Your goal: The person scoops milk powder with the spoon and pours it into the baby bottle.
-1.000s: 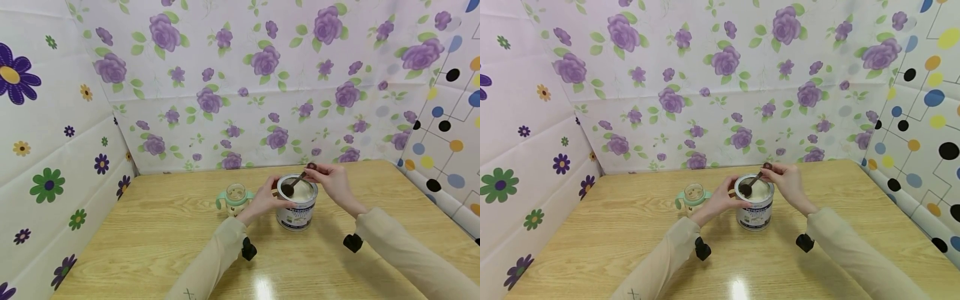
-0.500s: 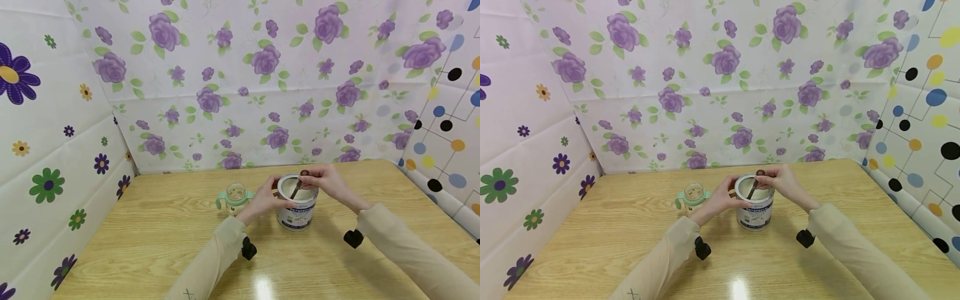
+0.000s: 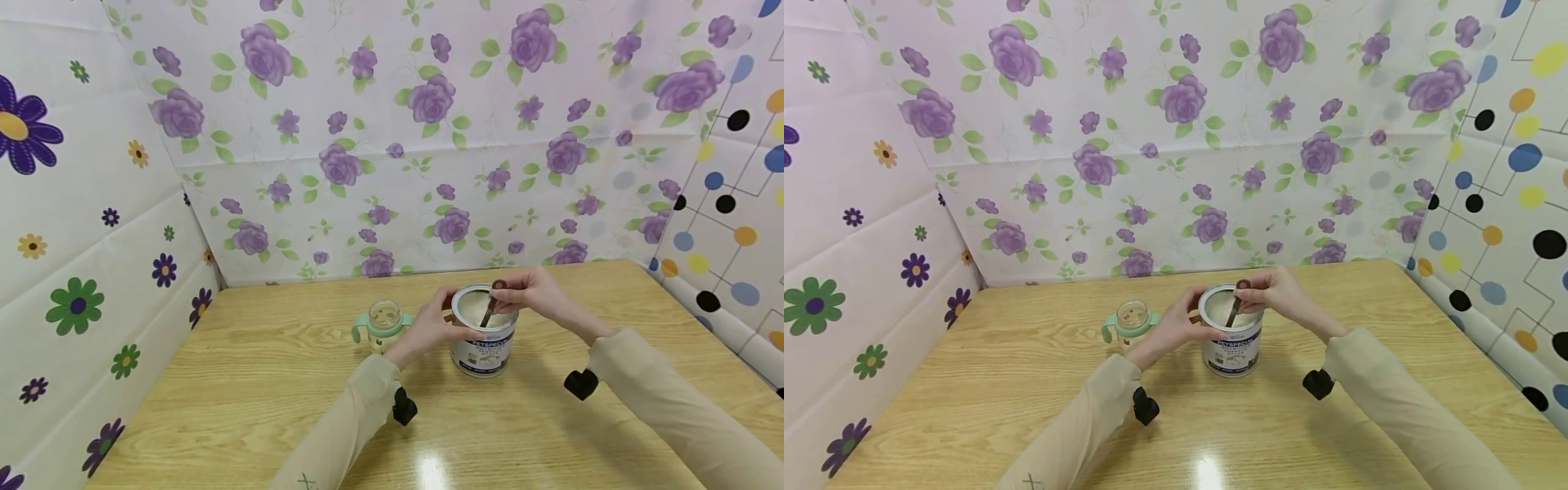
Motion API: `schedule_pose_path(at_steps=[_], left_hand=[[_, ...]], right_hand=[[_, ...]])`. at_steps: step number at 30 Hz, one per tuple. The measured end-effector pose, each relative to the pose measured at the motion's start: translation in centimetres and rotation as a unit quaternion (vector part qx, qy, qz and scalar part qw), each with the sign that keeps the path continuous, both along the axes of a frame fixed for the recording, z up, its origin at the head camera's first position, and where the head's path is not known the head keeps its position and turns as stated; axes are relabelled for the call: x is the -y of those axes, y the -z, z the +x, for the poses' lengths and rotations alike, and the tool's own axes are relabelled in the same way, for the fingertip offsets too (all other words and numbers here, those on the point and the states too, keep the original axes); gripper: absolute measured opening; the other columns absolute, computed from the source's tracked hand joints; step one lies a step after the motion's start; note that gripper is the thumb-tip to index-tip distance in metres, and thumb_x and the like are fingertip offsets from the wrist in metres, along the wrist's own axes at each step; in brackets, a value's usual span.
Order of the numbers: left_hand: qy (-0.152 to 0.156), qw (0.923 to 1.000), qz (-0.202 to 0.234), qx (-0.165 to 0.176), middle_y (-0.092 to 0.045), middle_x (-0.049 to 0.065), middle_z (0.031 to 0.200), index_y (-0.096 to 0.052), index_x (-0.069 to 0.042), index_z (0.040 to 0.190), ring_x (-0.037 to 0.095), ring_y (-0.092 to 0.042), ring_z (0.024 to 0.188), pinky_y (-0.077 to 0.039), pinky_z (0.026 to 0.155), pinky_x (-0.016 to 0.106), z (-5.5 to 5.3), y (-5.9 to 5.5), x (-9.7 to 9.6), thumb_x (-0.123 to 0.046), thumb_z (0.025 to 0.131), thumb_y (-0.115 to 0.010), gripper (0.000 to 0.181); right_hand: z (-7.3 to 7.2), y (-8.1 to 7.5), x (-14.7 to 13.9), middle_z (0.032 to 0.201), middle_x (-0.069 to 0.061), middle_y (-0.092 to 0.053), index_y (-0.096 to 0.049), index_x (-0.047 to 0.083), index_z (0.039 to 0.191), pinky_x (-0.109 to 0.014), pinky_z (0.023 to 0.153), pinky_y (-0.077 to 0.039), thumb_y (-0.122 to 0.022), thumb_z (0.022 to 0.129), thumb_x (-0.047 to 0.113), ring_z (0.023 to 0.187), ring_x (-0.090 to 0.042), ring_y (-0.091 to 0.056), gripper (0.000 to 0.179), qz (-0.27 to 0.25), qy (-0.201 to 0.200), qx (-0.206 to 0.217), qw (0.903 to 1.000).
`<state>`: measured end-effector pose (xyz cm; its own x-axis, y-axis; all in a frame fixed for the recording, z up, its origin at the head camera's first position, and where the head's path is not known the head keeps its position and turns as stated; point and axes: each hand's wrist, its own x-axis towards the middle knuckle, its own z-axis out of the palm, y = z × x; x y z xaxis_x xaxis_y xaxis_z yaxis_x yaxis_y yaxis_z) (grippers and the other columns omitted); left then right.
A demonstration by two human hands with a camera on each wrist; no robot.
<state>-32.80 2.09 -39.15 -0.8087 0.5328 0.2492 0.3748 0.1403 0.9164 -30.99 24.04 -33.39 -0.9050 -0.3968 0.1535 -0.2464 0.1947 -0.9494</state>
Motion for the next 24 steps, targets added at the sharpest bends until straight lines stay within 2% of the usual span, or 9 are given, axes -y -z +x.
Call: schedule_pose_path(at_steps=[4, 5, 11, 12, 21, 24], left_hand=[[-0.006, 1.0000, -0.005, 0.004, -0.049, -0.002, 0.118, -0.041, -0.015, 0.126, 0.012, -0.048, 0.108, -0.041, 0.086, 0.026, 0.05, -0.13, 0.03, -0.022, 0.066, -0.082, 0.073], [-0.004, 1.0000, -0.007, 0.004, -0.049, 0.001, 0.119, -0.041, -0.013, 0.127, 0.015, -0.048, 0.109, -0.041, 0.086, 0.028, 0.35, -0.54, 0.09, -0.021, 0.067, -0.082, 0.073], [-0.005, 0.9998, -0.014, -0.012, -0.050, 0.002, 0.119, -0.041, -0.012, 0.127, 0.016, -0.048, 0.109, -0.040, 0.087, 0.029, 0.29, -0.50, 0.07, -0.021, 0.066, -0.082, 0.074], [-0.007, 0.9998, -0.014, -0.015, -0.050, 0.000, 0.119, -0.042, -0.014, 0.126, 0.014, -0.048, 0.108, -0.041, 0.086, 0.028, -0.01, -0.11, 0.01, -0.023, 0.066, -0.083, 0.074], [-0.012, 0.9995, -0.024, -0.019, -0.050, -0.001, 0.120, -0.042, -0.015, 0.128, 0.013, -0.047, 0.109, -0.041, 0.086, 0.028, -0.08, 0.02, 0.04, -0.026, 0.066, -0.082, 0.075], [-0.017, 0.9993, -0.027, -0.018, -0.050, -0.002, 0.119, -0.042, -0.015, 0.127, 0.012, -0.047, 0.108, -0.041, 0.086, 0.028, 0.00, -0.05, 0.04, -0.026, 0.066, -0.082, 0.075]], right_hand=[[-0.03, -0.03, -0.04, 0.080, -0.022, -0.063, -0.055, -0.023, 0.102, -0.039, 0.067, -0.050, -0.059, 0.088, 0.003, 0.072, -0.030, -0.064, 0.029, -0.002, 0.019, 0.022, 0.9996], [-0.04, -0.03, -0.08, 0.078, -0.022, -0.063, -0.055, -0.023, 0.102, -0.039, 0.066, -0.050, -0.059, 0.088, 0.003, 0.071, -0.030, -0.064, 0.029, -0.003, 0.023, 0.026, 0.9994], [-0.01, -0.02, -0.16, 0.076, -0.022, -0.063, -0.052, -0.025, 0.102, -0.039, 0.066, -0.050, -0.058, 0.088, 0.002, 0.069, -0.029, -0.064, 0.031, -0.019, 0.035, 0.045, 0.9982], [0.00, -0.03, -0.13, 0.076, -0.022, -0.063, -0.052, -0.025, 0.102, -0.039, 0.066, -0.050, -0.058, 0.088, 0.003, 0.069, -0.028, -0.064, 0.032, -0.021, 0.038, 0.047, 0.9980], [-0.04, 0.02, -0.20, 0.076, -0.020, -0.064, -0.052, -0.024, 0.105, -0.034, 0.066, -0.051, -0.059, 0.088, 0.006, 0.067, -0.025, -0.065, 0.035, -0.034, 0.114, 0.058, 0.9912], [-0.03, 0.13, -0.53, 0.078, -0.019, -0.064, -0.051, -0.023, 0.107, -0.033, 0.066, -0.051, -0.058, 0.089, 0.007, 0.068, -0.023, -0.065, 0.036, -0.049, 0.128, 0.063, 0.9886]])
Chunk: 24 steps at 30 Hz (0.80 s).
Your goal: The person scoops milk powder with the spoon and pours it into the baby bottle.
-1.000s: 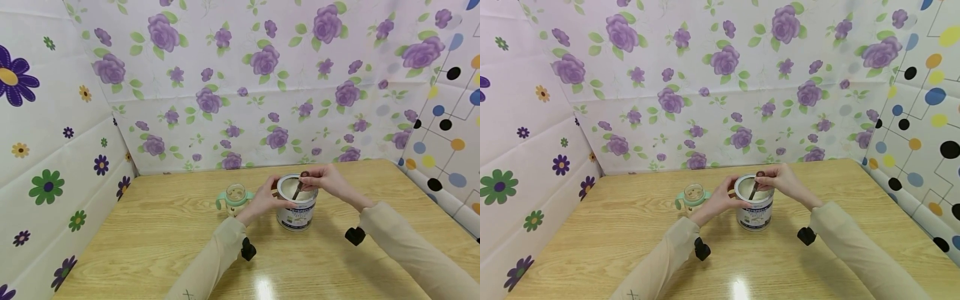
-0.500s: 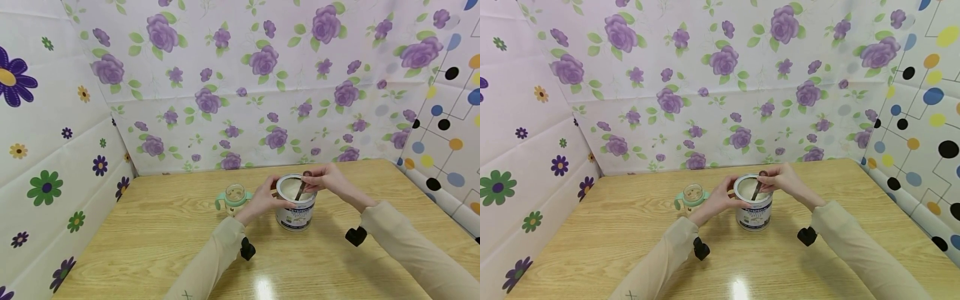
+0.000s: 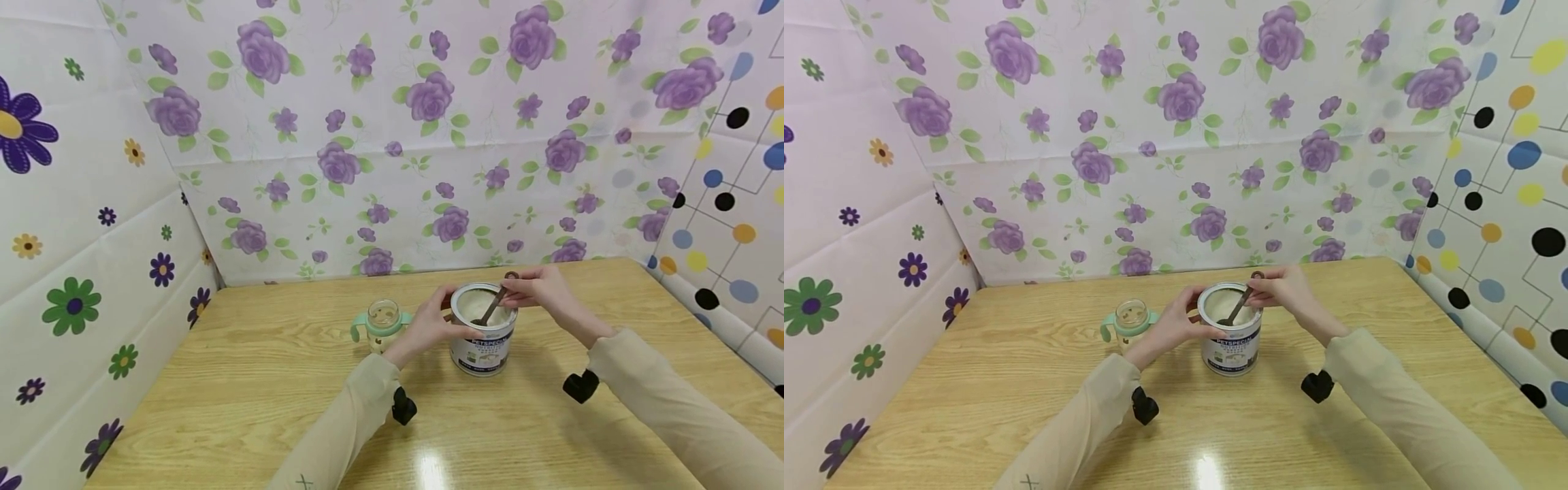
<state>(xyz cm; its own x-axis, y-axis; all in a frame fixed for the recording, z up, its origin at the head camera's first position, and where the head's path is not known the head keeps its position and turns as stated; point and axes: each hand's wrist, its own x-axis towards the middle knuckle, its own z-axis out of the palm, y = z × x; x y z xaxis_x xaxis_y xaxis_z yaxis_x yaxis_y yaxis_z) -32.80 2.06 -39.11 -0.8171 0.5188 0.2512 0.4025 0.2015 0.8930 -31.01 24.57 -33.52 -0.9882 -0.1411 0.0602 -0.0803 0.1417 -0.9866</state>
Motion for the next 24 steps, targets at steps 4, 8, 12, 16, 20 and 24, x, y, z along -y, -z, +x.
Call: schedule_pose_path(at_steps=[4, 8, 12, 16, 20, 24], left_hand=[[0.005, 1.0000, 0.006, 0.005, -0.050, 0.004, 0.120, -0.042, -0.010, 0.128, 0.017, -0.047, 0.110, -0.041, 0.087, 0.031, 0.5, -0.7, 0.1, -0.020, 0.067, -0.082, 0.074], [0.015, 0.9998, 0.013, 0.008, -0.049, 0.012, 0.121, -0.041, -0.003, 0.128, 0.025, -0.046, 0.112, -0.040, 0.089, 0.036, 1.5, -1.9, 0.3, -0.014, 0.069, -0.081, 0.072], [0.012, 0.9998, 0.016, 0.009, -0.049, 0.009, 0.120, -0.041, -0.003, 0.128, 0.022, -0.046, 0.112, -0.040, 0.088, 0.035, 1.4, -1.7, 0.3, -0.013, 0.068, -0.081, 0.072], [0.003, 0.9999, 0.013, 0.010, -0.051, -0.002, 0.117, -0.043, -0.011, 0.127, 0.012, -0.047, 0.109, -0.040, 0.087, 0.031, 0.4, -0.5, 0.0, -0.019, 0.066, -0.082, 0.073], [0.002, 0.9999, 0.011, 0.006, -0.050, -0.007, 0.116, -0.043, -0.015, 0.127, 0.009, -0.047, 0.108, -0.040, 0.087, 0.030, 0.0, -0.1, 0.0, -0.023, 0.064, -0.084, 0.075], [0.004, 0.9999, 0.010, 0.010, -0.050, -0.008, 0.115, -0.043, -0.016, 0.127, 0.009, -0.047, 0.108, -0.040, 0.087, 0.030, 0.1, -0.2, 0.1, -0.022, 0.065, -0.083, 0.074]], right_hand=[[0.0, 0.2, -0.5, 0.079, -0.019, -0.065, -0.052, -0.020, 0.107, -0.032, 0.067, -0.050, -0.058, 0.089, 0.007, 0.070, -0.023, -0.065, 0.032, -0.040, 0.011, 0.006, 0.9991], [-0.2, 0.3, -0.8, 0.078, -0.017, -0.065, -0.052, -0.018, 0.107, -0.030, 0.068, -0.050, -0.058, 0.089, 0.005, 0.071, -0.023, -0.065, 0.030, -0.077, 0.019, 0.015, 0.9967], [-0.3, 0.3, -1.1, 0.076, -0.017, -0.065, -0.056, -0.015, 0.103, -0.030, 0.069, -0.049, -0.058, 0.089, 0.004, 0.071, -0.023, -0.065, 0.023, -0.106, 0.026, 0.018, 0.9938], [-0.3, 0.2, -1.3, 0.075, -0.017, -0.065, -0.064, -0.004, 0.090, -0.030, 0.070, -0.049, -0.056, 0.089, 0.001, 0.071, -0.023, -0.065, 0.010, -0.134, 0.031, 0.020, 0.9903], [-0.3, 0.1, -1.5, 0.075, -0.017, -0.065, -0.067, 0.003, 0.083, -0.030, 0.071, -0.048, -0.053, 0.090, -0.002, 0.071, -0.023, -0.065, 0.016, -0.163, 0.031, 0.027, 0.9858], [-0.1, 0.1, -1.6, 0.077, -0.018, -0.065, -0.068, 0.003, 0.084, -0.030, 0.073, -0.048, -0.053, 0.090, -0.002, 0.073, -0.024, -0.065, 0.016, -0.177, 0.030, 0.030, 0.9833]])
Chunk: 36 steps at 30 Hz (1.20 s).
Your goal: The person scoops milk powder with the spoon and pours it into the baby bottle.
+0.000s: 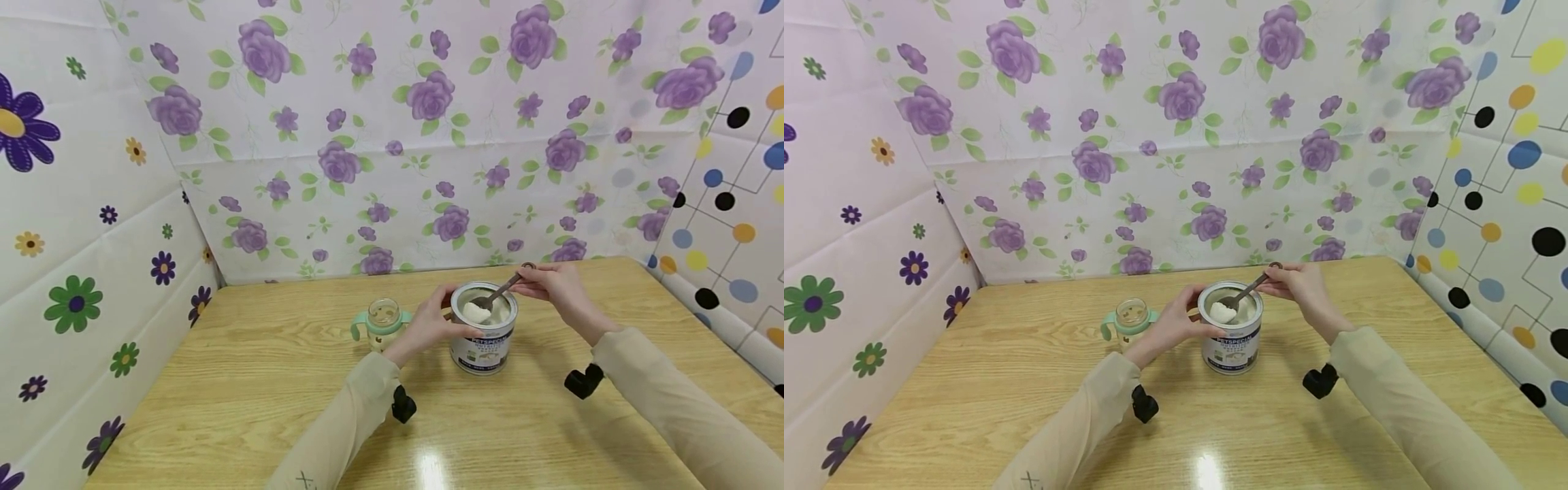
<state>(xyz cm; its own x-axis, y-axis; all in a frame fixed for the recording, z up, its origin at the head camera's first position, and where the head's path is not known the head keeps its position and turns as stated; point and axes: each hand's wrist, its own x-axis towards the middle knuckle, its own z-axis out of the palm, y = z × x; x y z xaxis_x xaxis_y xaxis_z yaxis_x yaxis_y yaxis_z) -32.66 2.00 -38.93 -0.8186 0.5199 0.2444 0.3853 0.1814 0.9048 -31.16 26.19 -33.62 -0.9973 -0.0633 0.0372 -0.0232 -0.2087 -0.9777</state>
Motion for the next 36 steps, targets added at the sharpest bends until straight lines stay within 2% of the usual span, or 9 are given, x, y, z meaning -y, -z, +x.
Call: schedule_pose_path(at_steps=[5, 8, 11, 15, 18, 21, 25, 30, 36], left_hand=[[0.010, 0.9998, 0.010, 0.012, -0.050, 0.001, 0.119, -0.042, -0.007, 0.128, 0.016, -0.046, 0.111, -0.039, 0.090, 0.036, 1.0, -1.3, 0.2, -0.014, 0.067, -0.082, 0.073], [0.012, 0.9997, 0.010, 0.018, -0.049, 0.006, 0.121, -0.041, -0.004, 0.129, 0.019, -0.046, 0.112, -0.037, 0.091, 0.042, 1.6, -2.0, 0.3, -0.012, 0.068, -0.081, 0.074], [0.007, 0.9998, 0.005, 0.020, -0.049, -0.001, 0.119, -0.041, -0.008, 0.128, 0.014, -0.045, 0.111, -0.037, 0.091, 0.040, 1.3, -1.5, 0.2, -0.014, 0.068, -0.081, 0.073], [-0.001, 0.9998, -0.005, 0.022, -0.047, -0.010, 0.118, -0.041, -0.015, 0.128, 0.009, -0.044, 0.110, -0.039, 0.090, 0.032, 0.5, -0.7, 0.1, -0.018, 0.066, -0.082, 0.075], [-0.002, 0.9997, -0.011, 0.023, -0.046, -0.010, 0.119, -0.040, -0.016, 0.129, 0.010, -0.044, 0.112, -0.039, 0.089, 0.029, 0.4, -0.6, 0.1, -0.018, 0.065, -0.083, 0.078], [-0.004, 0.9994, -0.020, 0.026, -0.043, -0.007, 0.124, -0.036, -0.013, 0.133, 0.013, -0.041, 0.114, -0.037, 0.091, 0.032, 0.4, -0.8, 0.1, -0.018, 0.065, -0.083, 0.083], [-0.011, 0.9990, -0.037, 0.024, -0.036, 0.002, 0.132, -0.029, -0.010, 0.138, 0.018, -0.038, 0.118, -0.035, 0.094, 0.035, 0.4, -1.3, 0.3, -0.018, 0.065, -0.083, 0.091], [-0.012, 0.9992, -0.037, 0.004, -0.034, 0.010, 0.135, -0.029, -0.009, 0.138, 0.022, -0.037, 0.120, -0.034, 0.094, 0.035, 0.4, -2.5, 0.8, -0.015, 0.065, -0.083, 0.091], [-0.016, 0.9991, -0.037, -0.008, -0.035, 0.008, 0.135, -0.030, -0.008, 0.137, 0.024, -0.035, 0.121, -0.034, 0.094, 0.035, 0.6, -3.8, 1.7, -0.017, 0.064, -0.083, 0.091]], right_hand=[[0.0, 0.0, 0.0, 0.081, -0.017, -0.065, -0.065, -0.002, 0.092, -0.030, 0.074, -0.047, -0.056, 0.089, 0.001, 0.076, -0.024, -0.065, 0.009, -0.004, 0.005, 0.002, 1.0000], [0.0, 0.1, 0.0, 0.081, -0.017, -0.065, -0.058, -0.011, 0.104, -0.030, 0.074, -0.047, -0.058, 0.087, 0.001, 0.076, -0.024, -0.065, 0.021, -0.009, 0.015, 0.003, 0.9998], [0.0, 0.1, 0.0, 0.080, -0.016, -0.065, -0.052, -0.017, 0.110, -0.030, 0.074, -0.047, -0.060, 0.087, 0.001, 0.075, -0.024, -0.065, 0.031, -0.013, 0.028, 0.004, 0.9995], [0.0, 0.0, -0.1, 0.079, -0.016, -0.065, -0.057, -0.014, 0.104, -0.030, 0.073, -0.047, -0.060, 0.086, 0.002, 0.074, -0.023, -0.065, 0.023, -0.022, 0.034, 0.004, 0.9992], [-0.1, 0.0, -0.1, 0.079, -0.016, -0.065, -0.059, -0.012, 0.100, -0.030, 0.073, -0.047, -0.060, 0.087, 0.002, 0.075, -0.023, -0.065, 0.019, -0.028, 0.033, 0.001, 0.9991], [-0.1, 0.0, -0.1, 0.079, -0.016, -0.065, -0.056, -0.015, 0.104, -0.030, 0.073, -0.047, -0.059, 0.087, 0.002, 0.076, -0.024, -0.065, 0.025, -0.026, 0.035, -0.003, 0.9990], [-0.1, 0.0, -0.1, 0.079, -0.016, -0.065, -0.056, -0.015, 0.105, -0.030, 0.074, -0.047, -0.059, 0.087, 0.002, 0.076, -0.023, -0.065, 0.025, -0.023, 0.039, -0.009, 0.9989], [-0.2, -0.1, -0.3, 0.079, -0.015, -0.066, -0.059, -0.011, 0.099, -0.029, 0.073, -0.047, -0.060, 0.087, 0.003, 0.075, -0.023, -0.065, 0.018, -0.036, 0.044, -0.009, 0.9984], [-0.2, -0.3, -0.5, 0.079, -0.016, -0.065, -0.062, -0.009, 0.094, -0.030, 0.074, -0.047, -0.060, 0.086, 0.000, 0.076, -0.025, -0.065, 0.013, -0.069, 0.044, -0.004, 0.9966]])
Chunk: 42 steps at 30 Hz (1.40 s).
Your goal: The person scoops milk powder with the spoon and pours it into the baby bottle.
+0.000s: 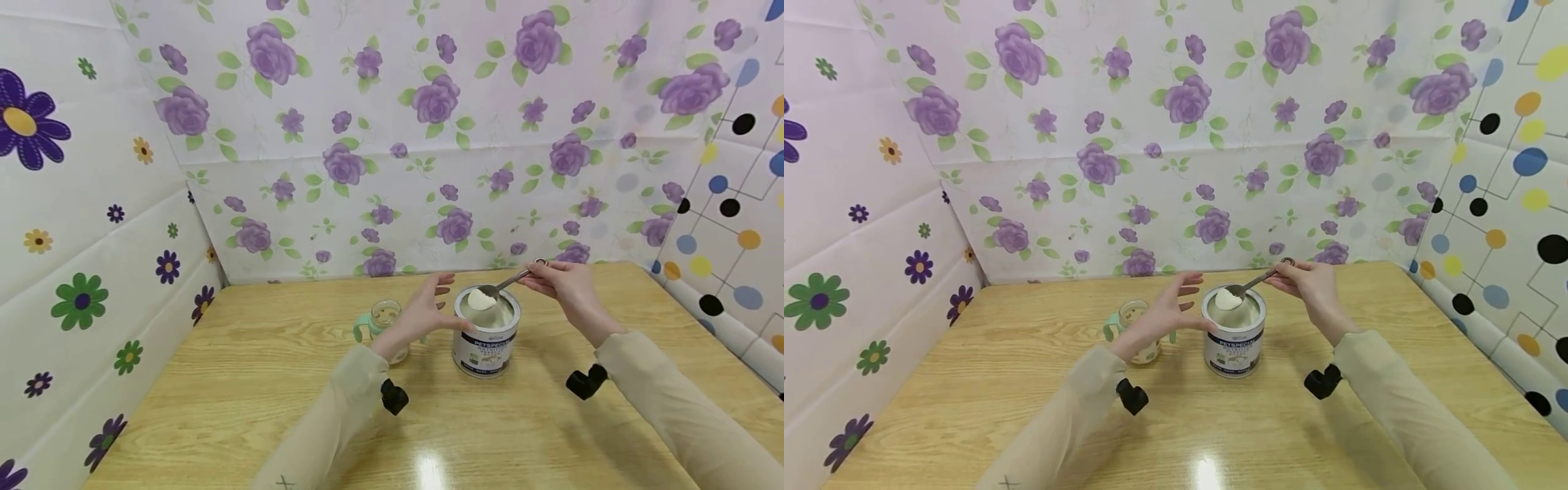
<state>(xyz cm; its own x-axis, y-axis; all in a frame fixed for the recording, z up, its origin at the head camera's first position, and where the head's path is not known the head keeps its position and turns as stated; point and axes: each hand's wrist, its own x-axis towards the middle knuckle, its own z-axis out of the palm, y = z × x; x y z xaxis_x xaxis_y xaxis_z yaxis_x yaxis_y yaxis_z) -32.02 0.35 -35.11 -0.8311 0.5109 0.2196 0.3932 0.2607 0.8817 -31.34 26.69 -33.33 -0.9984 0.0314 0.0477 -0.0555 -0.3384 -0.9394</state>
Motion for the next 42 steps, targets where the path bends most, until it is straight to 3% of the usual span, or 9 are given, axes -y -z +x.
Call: schedule_pose_path(at_steps=[7, 14, 24, 33, 42], left_hand=[[0.011, 0.9997, 0.011, -0.018, -0.034, 0.014, 0.135, -0.028, -0.006, 0.137, 0.028, -0.033, 0.122, -0.033, 0.095, 0.034, 0.0, -1.2, 1.6, -0.011, 0.067, -0.081, 0.087], [0.007, 0.9997, 0.013, -0.021, -0.036, 0.011, 0.133, -0.028, -0.008, 0.137, 0.027, -0.033, 0.122, -0.032, 0.096, 0.035, -0.5, -1.7, 3.9, -0.014, 0.069, -0.081, 0.086], [-0.015, 0.9993, 0.021, -0.025, -0.037, 0.010, 0.132, -0.031, -0.009, 0.136, 0.027, -0.034, 0.121, -0.032, 0.096, 0.037, -1.1, -0.9, 7.8, -0.015, 0.069, -0.080, 0.083], [-0.024, 0.9990, 0.035, -0.017, -0.036, 0.016, 0.133, -0.034, -0.008, 0.134, 0.027, -0.035, 0.120, -0.029, 0.097, 0.043, -1.4, 0.0, 10.4, -0.009, 0.071, -0.078, 0.078], [-0.017, 0.9993, 0.034, 0.003, -0.035, 0.021, 0.133, -0.030, 0.002, 0.135, 0.035, -0.030, 0.122, -0.024, 0.098, 0.049, 0.4, -1.4, 11.3, -0.001, 0.074, -0.073, 0.075]], right_hand=[[0.1, -0.4, 0.1, 0.078, -0.018, -0.065, -0.065, -0.008, 0.087, -0.030, 0.075, -0.047, -0.058, 0.086, -0.004, 0.076, -0.026, -0.064, 0.008, -0.034, 0.002, -0.001, 0.9994], [0.0, -1.1, 0.6, 0.079, -0.019, -0.064, -0.067, -0.006, 0.084, -0.031, 0.076, -0.046, -0.059, 0.085, -0.003, 0.077, -0.027, -0.064, 0.009, -0.054, 0.000, 0.002, 0.9985], [-0.4, -2.1, 2.5, 0.079, -0.018, -0.064, -0.067, -0.004, 0.085, -0.030, 0.077, -0.046, -0.059, 0.085, -0.003, 0.077, -0.027, -0.064, 0.008, -0.066, -0.002, 0.021, 0.9976], [-0.8, -3.0, 5.1, 0.078, -0.018, -0.064, -0.065, -0.004, 0.088, -0.031, 0.077, -0.046, -0.059, 0.085, -0.003, 0.076, -0.026, -0.065, 0.007, -0.063, -0.011, 0.030, 0.9975], [-1.3, -3.4, 8.2, 0.079, -0.017, -0.064, -0.064, -0.004, 0.094, -0.031, 0.078, -0.046, -0.059, 0.087, 0.000, 0.077, -0.024, -0.065, 0.009, -0.021, -0.027, 0.027, 0.9991]])
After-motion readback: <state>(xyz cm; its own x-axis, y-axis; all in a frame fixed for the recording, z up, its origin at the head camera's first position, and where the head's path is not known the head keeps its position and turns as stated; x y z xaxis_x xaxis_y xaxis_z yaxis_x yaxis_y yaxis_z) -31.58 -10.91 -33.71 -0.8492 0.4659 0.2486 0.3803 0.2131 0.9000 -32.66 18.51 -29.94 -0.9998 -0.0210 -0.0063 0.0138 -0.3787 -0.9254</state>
